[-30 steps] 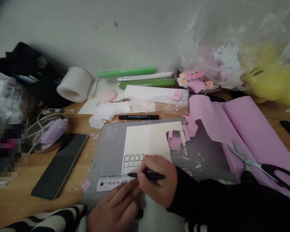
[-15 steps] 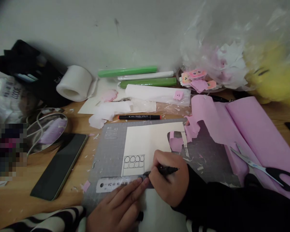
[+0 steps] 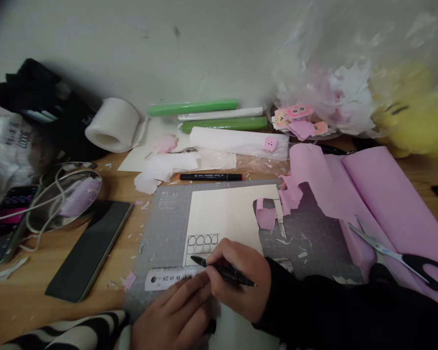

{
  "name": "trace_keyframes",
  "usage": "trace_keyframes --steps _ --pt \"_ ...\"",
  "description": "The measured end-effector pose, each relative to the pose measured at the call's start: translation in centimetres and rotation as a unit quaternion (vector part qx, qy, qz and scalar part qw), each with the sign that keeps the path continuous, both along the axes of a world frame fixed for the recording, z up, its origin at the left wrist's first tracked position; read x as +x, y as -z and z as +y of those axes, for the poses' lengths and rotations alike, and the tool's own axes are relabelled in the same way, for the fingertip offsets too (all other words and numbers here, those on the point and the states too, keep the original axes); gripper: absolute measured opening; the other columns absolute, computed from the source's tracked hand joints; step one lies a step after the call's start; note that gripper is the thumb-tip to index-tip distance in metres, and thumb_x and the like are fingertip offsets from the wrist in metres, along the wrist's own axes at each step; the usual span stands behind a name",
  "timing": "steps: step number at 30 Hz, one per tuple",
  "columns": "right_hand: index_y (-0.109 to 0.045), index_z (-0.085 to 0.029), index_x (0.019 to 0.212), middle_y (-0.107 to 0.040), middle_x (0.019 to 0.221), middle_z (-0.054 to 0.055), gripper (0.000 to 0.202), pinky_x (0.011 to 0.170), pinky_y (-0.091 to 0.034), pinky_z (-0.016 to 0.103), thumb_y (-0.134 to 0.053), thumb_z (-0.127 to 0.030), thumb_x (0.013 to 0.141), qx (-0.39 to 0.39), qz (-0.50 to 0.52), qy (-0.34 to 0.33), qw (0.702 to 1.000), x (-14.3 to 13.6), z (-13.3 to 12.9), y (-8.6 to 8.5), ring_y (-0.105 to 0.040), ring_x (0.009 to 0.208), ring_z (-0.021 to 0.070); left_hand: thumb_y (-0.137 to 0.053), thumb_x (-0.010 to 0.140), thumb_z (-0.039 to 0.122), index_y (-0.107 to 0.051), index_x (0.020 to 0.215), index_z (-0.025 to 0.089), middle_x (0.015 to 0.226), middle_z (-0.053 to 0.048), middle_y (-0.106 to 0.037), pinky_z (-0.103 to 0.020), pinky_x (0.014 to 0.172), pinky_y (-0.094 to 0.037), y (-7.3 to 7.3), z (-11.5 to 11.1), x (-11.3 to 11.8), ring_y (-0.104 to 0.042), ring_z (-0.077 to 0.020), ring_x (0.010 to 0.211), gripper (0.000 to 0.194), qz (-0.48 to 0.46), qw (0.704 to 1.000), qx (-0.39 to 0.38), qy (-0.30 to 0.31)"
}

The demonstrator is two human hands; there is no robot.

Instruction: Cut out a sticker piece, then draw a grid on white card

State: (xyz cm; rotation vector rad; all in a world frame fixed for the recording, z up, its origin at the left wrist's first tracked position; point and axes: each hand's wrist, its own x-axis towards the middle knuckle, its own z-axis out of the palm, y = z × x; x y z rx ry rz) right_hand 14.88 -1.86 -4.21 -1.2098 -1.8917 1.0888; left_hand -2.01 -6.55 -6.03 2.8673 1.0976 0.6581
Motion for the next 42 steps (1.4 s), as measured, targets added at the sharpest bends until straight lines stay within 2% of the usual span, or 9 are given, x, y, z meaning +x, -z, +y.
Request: trace_keyframes --steps 20,29,37,42 --pt "-0.052 -0.02 0.079 -0.059 0.069 0.0 0.006 0.057 -0.044 0.025 -0.048 -0.016 0.078 -0.009 0.009 -0.042 0.999 0.11 0.17 0.11 -0.054 0.062 0.0119 -0.049 0.083 0.015 -0.057 0.073 0.017 0.099 -0.002 -0.068 -0.024 0.093 -0.039 0.37 -0.1 0.1 -0.05 -0.0156 0.11 0.013 -0.011 1.0 -0.006 -0.009" --pt "-0.051 -0.019 0.079 -0.058 0.069 0.001 0.006 0.058 -0.044 0.026 -0.046 -0.018 0.079 -0.004 0.016 -0.069 0.997 0.09 0.12 0.29 -0.053 0.062 0.0127 -0.048 0.083 0.016 -0.058 0.072 0.018 0.095 -0.002 -0.068 -0.024 0.093 -0.039 0.23 -0.06 0.14 -0.052 -0.0148 0.105 0.016 -0.025 1.0 -0.005 -0.008" --pt "-0.05 -0.02 0.073 -0.054 0.064 -0.001 0.007 0.054 -0.041 0.025 -0.046 -0.016 0.077 0.0 0.024 -0.06 0.998 0.18 0.08 0.23 -0.05 0.059 0.0115 -0.05 0.083 0.017 -0.058 0.075 0.018 0.096 -0.002 -0.067 -0.024 0.089 -0.041 0.16 -0.18 -0.01 -0.053 -0.0147 0.101 0.011 -0.004 1.0 -0.009 -0.003" --pt "-0.049 -0.02 0.067 -0.054 0.06 -0.002 0.01 0.051 -0.039 0.024 -0.046 -0.015 0.075 0.006 0.012 -0.03 0.999 0.18 0.04 0.27 -0.049 0.055 0.0108 -0.048 0.083 0.016 -0.058 0.074 0.018 0.097 -0.001 -0.068 -0.024 0.09 -0.041 0.15 -0.1 0.05 -0.054 -0.0152 0.1 0.014 -0.013 1.0 -0.009 -0.003"
